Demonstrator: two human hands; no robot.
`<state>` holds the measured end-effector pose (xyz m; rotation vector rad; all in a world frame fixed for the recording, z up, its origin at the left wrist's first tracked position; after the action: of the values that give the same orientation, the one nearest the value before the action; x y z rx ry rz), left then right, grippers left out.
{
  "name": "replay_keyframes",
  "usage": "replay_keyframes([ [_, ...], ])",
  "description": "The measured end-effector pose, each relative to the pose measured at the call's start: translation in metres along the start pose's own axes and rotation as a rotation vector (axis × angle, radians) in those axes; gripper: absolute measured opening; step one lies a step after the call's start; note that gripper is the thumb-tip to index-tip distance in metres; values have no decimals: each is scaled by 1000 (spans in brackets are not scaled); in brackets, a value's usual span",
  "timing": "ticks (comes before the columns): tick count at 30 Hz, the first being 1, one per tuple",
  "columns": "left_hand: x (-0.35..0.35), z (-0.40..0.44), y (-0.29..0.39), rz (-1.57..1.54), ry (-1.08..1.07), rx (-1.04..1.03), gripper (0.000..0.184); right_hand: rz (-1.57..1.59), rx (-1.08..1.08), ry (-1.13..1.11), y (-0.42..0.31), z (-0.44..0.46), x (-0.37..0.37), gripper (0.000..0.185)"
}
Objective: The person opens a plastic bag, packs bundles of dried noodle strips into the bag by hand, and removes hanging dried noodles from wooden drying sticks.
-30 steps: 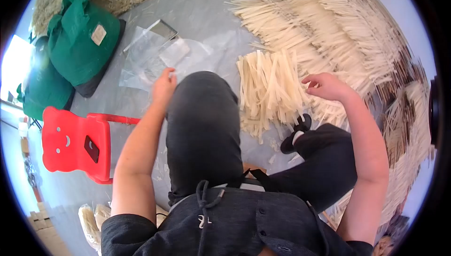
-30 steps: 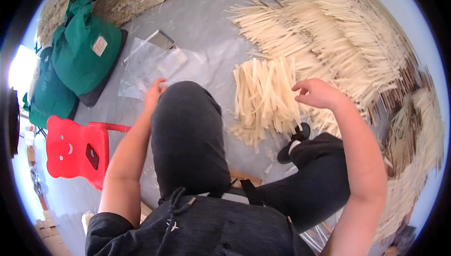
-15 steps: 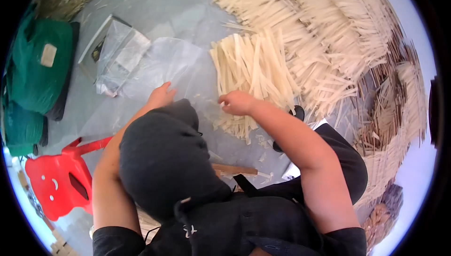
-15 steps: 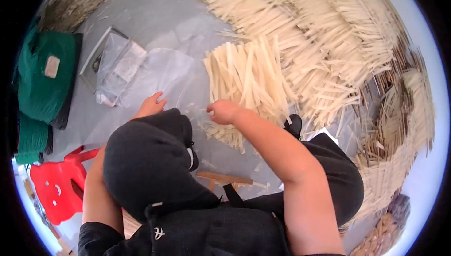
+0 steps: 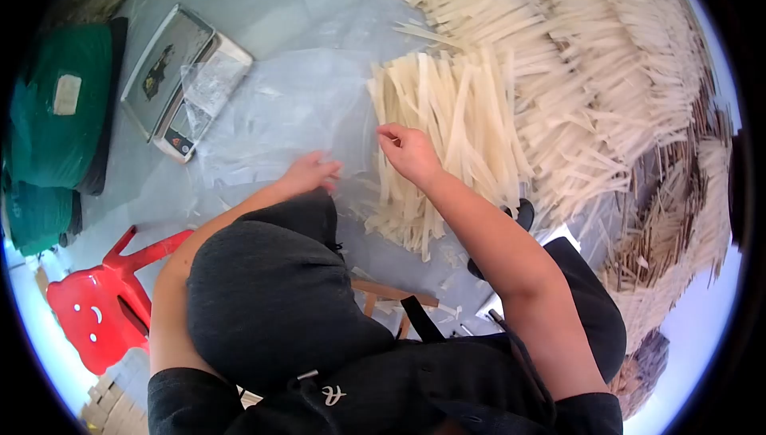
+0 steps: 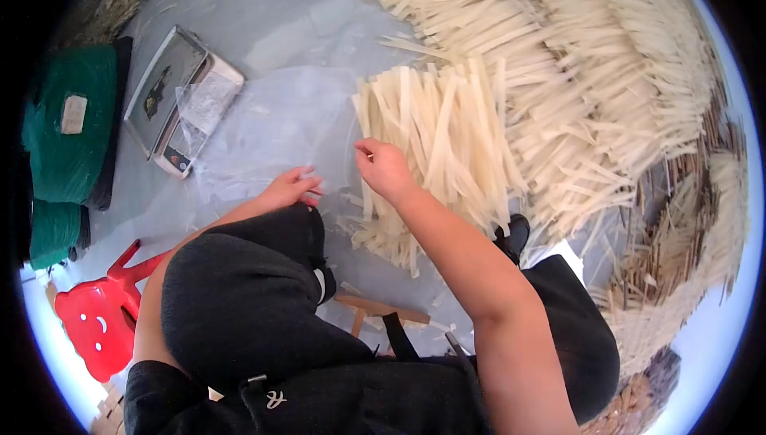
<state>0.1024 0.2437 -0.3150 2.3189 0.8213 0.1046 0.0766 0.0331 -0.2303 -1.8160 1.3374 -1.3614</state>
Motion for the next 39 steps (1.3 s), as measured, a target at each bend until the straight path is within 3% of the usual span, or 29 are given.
replay_keyframes([
  [5,-13,-27,44,79,-88,-9,68,129,-102,-35,-10,21,-50,34],
  [7,3,-28,35,150,-140,-5,68,5,-63,-120,-11,33,-78,36],
  [9,87,-25,10,163,326,-227,69,145,-117,-178,8,45,-101,36],
  [10,105,-24,-11,158,327,-227,69,279,-180,-223,18,47,-112,37],
  [12,142,-50,-15,984,802,-364,69,346,-200,-261,2,39,-112,33],
  [13,154,-49,-44,968,798,-371,69,423,-217,-297,-6,34,-114,30],
  [15,162,-47,-109,1094,750,-174,70,444,-216,-327,-12,31,-121,27],
  [16,150,-57,-112,1086,741,-176,70,483,-206,-361,-16,30,-129,25],
  [18,157,-85,-130,870,806,46,73,412,-150,-423,-17,34,-149,26],
  [23,200,-89,-193,839,769,82,71,328,-86,-497,-21,23,-162,30],
  [25,197,-84,-168,853,749,84,70,131,-119,-396,-21,15,-127,33],
  [27,160,-114,-28,985,914,-269,58,218,-58,-234,-20,14,-81,40],
  [29,123,-117,71,935,826,-539,44,157,-15,48,-11,10,-20,34],
  [31,78,-93,133,608,447,-598,36,95,27,276,-6,1,36,28],
  [33,28,-55,150,381,71,-452,35,118,63,413,10,-4,68,27],
  [35,-17,-23,151,342,-176,-295,41,136,96,545,27,-15,93,26],
  [39,-51,37,121,259,-217,-121,57,-75,22,651,37,-30,118,35],
])
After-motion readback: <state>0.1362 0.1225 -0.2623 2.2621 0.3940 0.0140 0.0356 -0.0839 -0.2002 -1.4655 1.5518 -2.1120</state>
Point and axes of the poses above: each hand's wrist, its own z-axis towards the middle knuckle, its own x-axis out of the back of the hand, y = z × x, the point moved 10 cm from there along z, towards the middle knuckle, and after that the axes turned 6 degrees about -y, right-handed, at the moved point
